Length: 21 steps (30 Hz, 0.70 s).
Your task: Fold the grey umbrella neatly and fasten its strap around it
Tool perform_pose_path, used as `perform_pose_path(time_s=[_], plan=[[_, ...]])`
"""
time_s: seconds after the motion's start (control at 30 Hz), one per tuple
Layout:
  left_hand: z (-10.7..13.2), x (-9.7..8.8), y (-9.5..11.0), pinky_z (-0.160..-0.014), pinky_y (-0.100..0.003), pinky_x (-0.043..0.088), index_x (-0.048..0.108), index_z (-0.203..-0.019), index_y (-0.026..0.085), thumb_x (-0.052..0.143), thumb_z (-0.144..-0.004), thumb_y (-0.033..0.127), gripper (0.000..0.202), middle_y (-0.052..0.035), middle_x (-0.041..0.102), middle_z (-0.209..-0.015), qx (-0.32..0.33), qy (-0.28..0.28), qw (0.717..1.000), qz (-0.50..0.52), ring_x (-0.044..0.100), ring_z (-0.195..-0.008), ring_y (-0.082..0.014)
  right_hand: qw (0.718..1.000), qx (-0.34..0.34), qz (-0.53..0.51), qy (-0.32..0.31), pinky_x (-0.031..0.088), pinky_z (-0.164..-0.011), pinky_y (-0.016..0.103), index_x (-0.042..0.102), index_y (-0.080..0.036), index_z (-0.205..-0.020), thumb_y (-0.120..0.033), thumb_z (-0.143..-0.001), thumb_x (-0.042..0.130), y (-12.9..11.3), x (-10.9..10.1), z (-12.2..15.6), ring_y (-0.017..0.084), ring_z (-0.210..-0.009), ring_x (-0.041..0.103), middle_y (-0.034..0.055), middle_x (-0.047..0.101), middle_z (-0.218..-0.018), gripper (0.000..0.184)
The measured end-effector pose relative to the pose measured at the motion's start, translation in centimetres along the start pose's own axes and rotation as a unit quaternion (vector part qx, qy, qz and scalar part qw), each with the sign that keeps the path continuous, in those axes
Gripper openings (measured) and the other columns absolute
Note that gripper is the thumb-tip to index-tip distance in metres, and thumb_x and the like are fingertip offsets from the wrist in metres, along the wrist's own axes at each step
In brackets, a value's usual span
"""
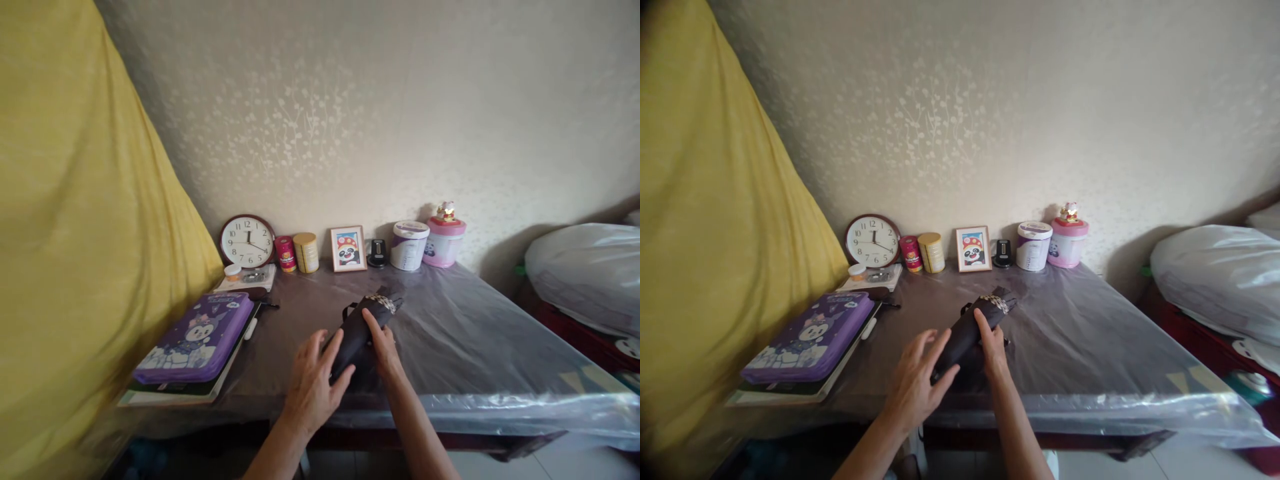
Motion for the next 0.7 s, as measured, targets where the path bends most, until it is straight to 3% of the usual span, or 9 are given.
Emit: perform_pose_path(time_s=[0.1,0.2,0.27,0.37,0.4,0.47,0.53,0.63,0.7], plan=[[0.3,1.7,0.5,-0.095,-0.045,0.041,0.03,-0.14,0.033,0.054,-0.081,0.026,0.064,-0.011,0.042,-0.133,0.001,-0.047,0.997,-0.06,0.048,-0.116,-0.0295,1.0,-0.021,0.001,0.002,0.054,-0.057,0.031,0.061,-0.017,-0.093,-0.05,-0.065,0.069,-0.3,0.3,0.4,0.024,-0.073,0.066,0.0086,0.069,-0.086,0.044],[0.2,2.7,-0.7,-0.084,-0.04,0.049,0.021,-0.142,0.035,0.048,-0.079,0.011,0.073,-0.0095,0.052,-0.121,-0.045,-0.082,0.994,-0.049,0.058,-0.102,-0.0255,0.999,-0.042,0.019,-0.017,0.053,-0.058,0.03,0.061,-0.018,-0.097,-0.051,-0.066,0.068,-0.9,0.7,0.8,0.024,-0.077,0.066,0.0081,0.069,-0.09,0.045],[0.0,2.4,-1.1,-0.084,-0.039,0.049,0.022,-0.142,0.033,0.048,-0.078,0.011,0.073,-0.0082,0.057,-0.114,-0.055,-0.079,0.995,0.019,0.061,-0.096,-0.0235,0.995,-0.071,0.038,-0.052,0.053,-0.059,0.029,0.061,-0.018,-0.101,-0.053,-0.068,0.065,-1.8,1.1,1.1,0.024,-0.083,0.065,0.008,0.068,-0.095,0.048],[-0.3,1.0,-1.3,-0.092,-0.037,0.046,0.035,-0.138,0.027,0.052,-0.078,0.018,0.063,-0.0081,0.059,-0.118,-0.06,-0.04,0.98,0.185,0.059,-0.103,-0.0225,0.984,-0.142,0.076,-0.08,0.052,-0.065,0.03,0.063,-0.017,-0.1,-0.055,-0.071,0.061,-3.9,0.9,1.3,0.025,-0.09,0.062,0.0073,0.067,-0.096,0.048],[-0.2,0.9,-1.6,-0.088,-0.035,0.048,0.038,-0.136,0.025,0.052,-0.078,0.02,0.06,-0.0078,0.062,-0.113,-0.08,-0.041,0.966,0.242,0.061,-0.099,-0.0215,0.978,-0.174,0.094,-0.068,0.052,-0.071,0.031,0.063,-0.017,-0.097,-0.055,-0.071,0.061,-4.8,0.4,1.3,0.025,-0.092,0.061,0.0068,0.067,-0.095,0.046],[0.3,1.8,-2.2,-0.064,-0.03,0.055,0.04,-0.135,0.023,0.053,-0.079,0.026,0.057,-0.0041,0.067,-0.085,-0.157,-0.085,0.922,0.343,0.065,-0.072,-0.0178,0.964,-0.236,0.121,-0.024,0.047,-0.084,0.033,0.062,-0.018,-0.098,-0.053,-0.07,0.063,-6.5,-1.0,1.3,0.025,-0.098,0.059,0.0064,0.066,-0.1,0.045],[1.1,2.9,-2.4,-0.04,-0.022,0.047,0.04,-0.134,0.021,0.054,-0.079,0.031,0.058,0.0028,0.058,-0.06,-0.229,-0.14,0.865,0.423,0.056,-0.045,-0.0125,0.957,-0.262,0.124,0.007,0.042,-0.093,0.035,0.059,-0.019,-0.108,-0.051,-0.069,0.066,-7.4,-2.4,1.0,0.025,-0.108,0.055,0.0075,0.063,-0.112,0.051],[1.7,3.7,-1.8,-0.032,-0.018,0.039,0.044,-0.13,0.02,0.059,-0.075,0.033,0.058,0.0056,0.052,-0.056,-0.27,-0.191,0.794,0.51,0.048,-0.036,-0.0086,0.971,-0.215,0.104,0.002,0.039,-0.098,0.035,0.054,-0.021,-0.119,-0.051,-0.069,0.067,-6.8,-3.7,0.1,0.025,-0.117,0.05,0.008,0.058,-0.123,0.06],[2.2,4.0,-1.5,-0.03,-0.017,0.038,0.045,-0.127,0.021,0.061,-0.073,0.033,0.058,0.0047,0.054,-0.061,-0.296,-0.221,0.753,0.545,0.048,-0.035,-0.0074,0.983,-0.157,0.083,-0.037,0.041,-0.095,0.035,0.058,-0.02,-0.116,-0.053,-0.069,0.066,-5.8,-3.7,-0.5,0.027,-0.115,0.052,0.0076,0.061,-0.12,0.057]])
Point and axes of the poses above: each hand's wrist, its own z-axis away from the middle knuckle, its own x-axis out of the palm, y = z × x, the point moved 9 cm from there along -z, towards the middle knuckle
